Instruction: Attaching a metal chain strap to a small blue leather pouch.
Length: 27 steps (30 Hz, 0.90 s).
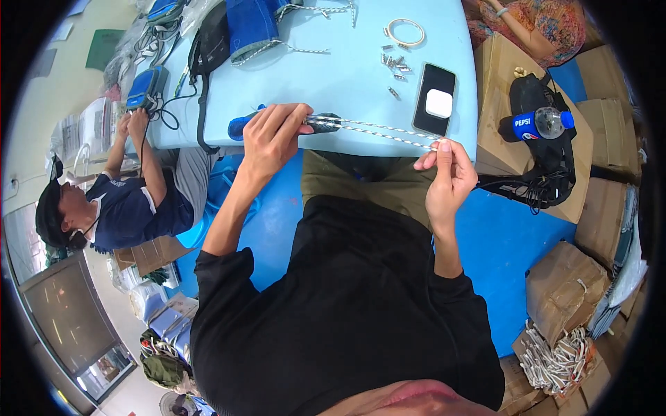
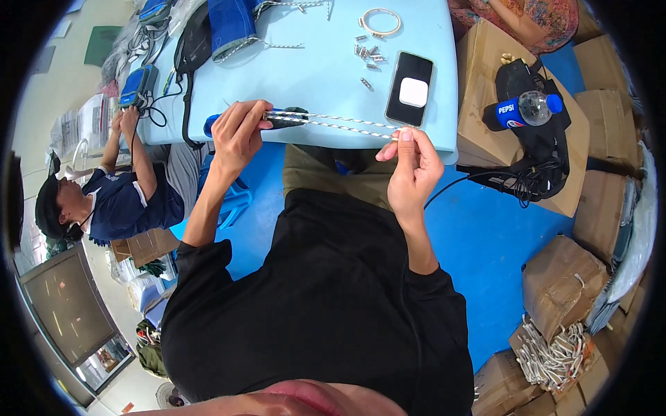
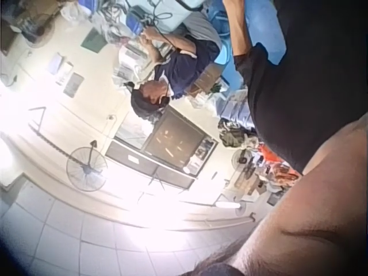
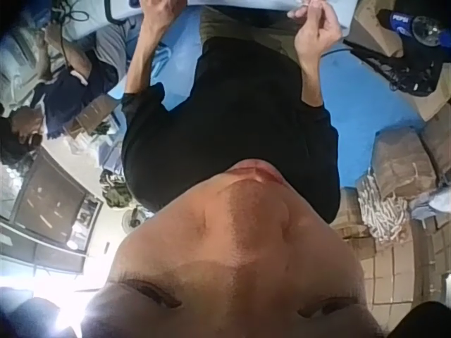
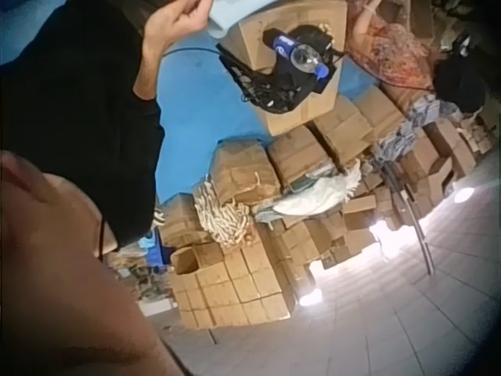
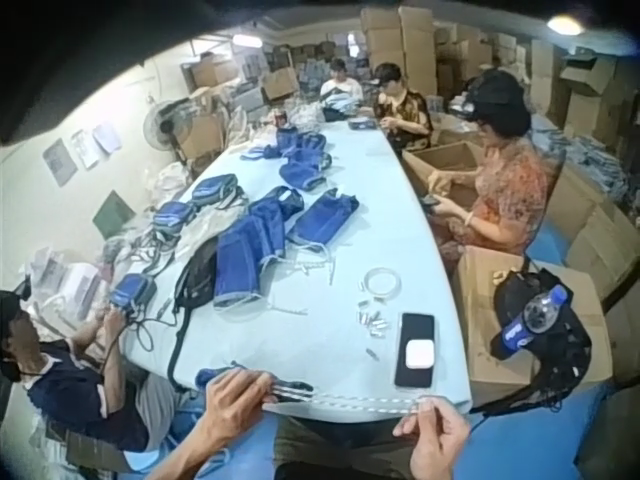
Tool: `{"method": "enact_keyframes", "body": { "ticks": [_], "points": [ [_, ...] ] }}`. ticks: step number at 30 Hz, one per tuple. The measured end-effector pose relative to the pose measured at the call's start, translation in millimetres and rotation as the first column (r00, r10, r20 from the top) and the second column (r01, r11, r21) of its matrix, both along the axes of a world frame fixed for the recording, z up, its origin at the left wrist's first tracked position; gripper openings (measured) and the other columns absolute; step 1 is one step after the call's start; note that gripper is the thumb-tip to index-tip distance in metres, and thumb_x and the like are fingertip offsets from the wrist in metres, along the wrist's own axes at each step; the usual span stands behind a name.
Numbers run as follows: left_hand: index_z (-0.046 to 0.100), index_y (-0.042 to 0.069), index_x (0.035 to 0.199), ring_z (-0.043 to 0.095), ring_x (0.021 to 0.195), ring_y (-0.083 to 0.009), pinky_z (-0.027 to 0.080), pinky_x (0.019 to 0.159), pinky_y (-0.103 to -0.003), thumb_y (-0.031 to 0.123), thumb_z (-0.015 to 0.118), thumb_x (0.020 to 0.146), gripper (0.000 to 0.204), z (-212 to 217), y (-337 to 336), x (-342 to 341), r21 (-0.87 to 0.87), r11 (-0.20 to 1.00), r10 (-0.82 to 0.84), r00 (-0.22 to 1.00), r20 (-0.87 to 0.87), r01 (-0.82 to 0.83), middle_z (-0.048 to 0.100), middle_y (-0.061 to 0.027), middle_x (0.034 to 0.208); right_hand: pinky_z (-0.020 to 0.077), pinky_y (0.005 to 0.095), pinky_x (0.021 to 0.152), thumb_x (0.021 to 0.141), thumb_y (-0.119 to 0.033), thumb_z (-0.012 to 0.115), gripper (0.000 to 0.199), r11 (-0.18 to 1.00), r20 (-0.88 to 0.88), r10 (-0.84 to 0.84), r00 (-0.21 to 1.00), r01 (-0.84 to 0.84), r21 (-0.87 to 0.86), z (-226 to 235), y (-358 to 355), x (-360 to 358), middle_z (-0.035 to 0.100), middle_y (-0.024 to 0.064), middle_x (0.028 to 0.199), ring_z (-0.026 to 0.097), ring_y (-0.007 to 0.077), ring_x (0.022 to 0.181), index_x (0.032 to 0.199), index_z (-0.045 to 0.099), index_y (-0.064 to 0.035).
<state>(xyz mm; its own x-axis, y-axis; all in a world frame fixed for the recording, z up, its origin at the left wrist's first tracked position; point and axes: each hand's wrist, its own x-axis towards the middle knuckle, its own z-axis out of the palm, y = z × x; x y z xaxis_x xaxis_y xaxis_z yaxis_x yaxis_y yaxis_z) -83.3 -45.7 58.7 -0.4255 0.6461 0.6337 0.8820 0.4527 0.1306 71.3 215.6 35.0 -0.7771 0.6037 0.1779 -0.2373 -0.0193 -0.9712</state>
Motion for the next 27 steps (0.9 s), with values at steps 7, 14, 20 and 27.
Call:
{"method": "enact_keyframes", "body": {
  "ticks": [7, 14, 20, 27],
  "points": [
    [0.073, 0.005, 0.108, 0.069, 0.079, -0.0232, 0.054, 0.067, -0.035, 0.008, 0.080, 0.082, 0.028, -2, -4, 0, -0.008, 1.000, 0.015, 1.000, 0.027, -0.015, 0.071, -0.0061, 0.095, 0.0618, 0.0328, 0.070, 0.110, -0.016, 0.054, 0.028, 0.907, 0.092, 0.201, 0.975, -0.150, -0.393, -5, 6, 1, 0.072, 0.0161, 0.083, 0.072, 0.0225, 0.069, 0.108, 0.068, 0.0090],
    [0.074, 0.005, 0.112, 0.069, 0.080, -0.0248, 0.054, 0.068, -0.036, 0.003, 0.080, 0.080, 0.032, -4, -19, 1, -0.007, 0.999, 0.048, 0.997, 0.056, -0.048, 0.072, -0.0074, 0.096, 0.0629, 0.0355, 0.080, 0.110, -0.017, 0.050, 0.032, 0.772, 0.133, 0.465, 0.875, -0.327, -0.545, -19, 7, 0, 0.076, 0.0209, 0.097, 0.076, 0.0253, 0.081, 0.120, 0.067, 0.0080],
    [0.074, 0.006, 0.111, 0.067, 0.078, -0.0225, 0.053, 0.068, -0.035, 0.004, 0.081, 0.078, 0.033, -4, -15, 3, -0.050, 0.999, 0.023, 0.999, 0.049, -0.020, 0.071, -0.0048, 0.096, 0.0608, 0.0338, 0.085, 0.111, -0.023, 0.051, 0.037, 0.723, 0.193, 0.600, 0.776, -0.423, -0.547, -41, -3, -11, 0.076, 0.0193, 0.103, 0.074, 0.0212, 0.088, 0.132, 0.062, 0.0046],
    [0.074, 0.006, 0.109, 0.066, 0.076, -0.0211, 0.052, 0.067, -0.034, 0.004, 0.080, 0.076, 0.033, 0, -17, 3, -0.076, 0.997, -0.019, 0.999, 0.047, 0.023, 0.071, -0.0039, 0.096, 0.0571, 0.0272, 0.072, 0.111, -0.026, 0.053, 0.039, 0.680, 0.314, 0.728, 0.609, -0.584, -0.445, -58, -18, -24, 0.074, 0.0121, 0.096, 0.068, 0.0133, 0.076, 0.143, 0.059, -0.0040]
  ]
}}
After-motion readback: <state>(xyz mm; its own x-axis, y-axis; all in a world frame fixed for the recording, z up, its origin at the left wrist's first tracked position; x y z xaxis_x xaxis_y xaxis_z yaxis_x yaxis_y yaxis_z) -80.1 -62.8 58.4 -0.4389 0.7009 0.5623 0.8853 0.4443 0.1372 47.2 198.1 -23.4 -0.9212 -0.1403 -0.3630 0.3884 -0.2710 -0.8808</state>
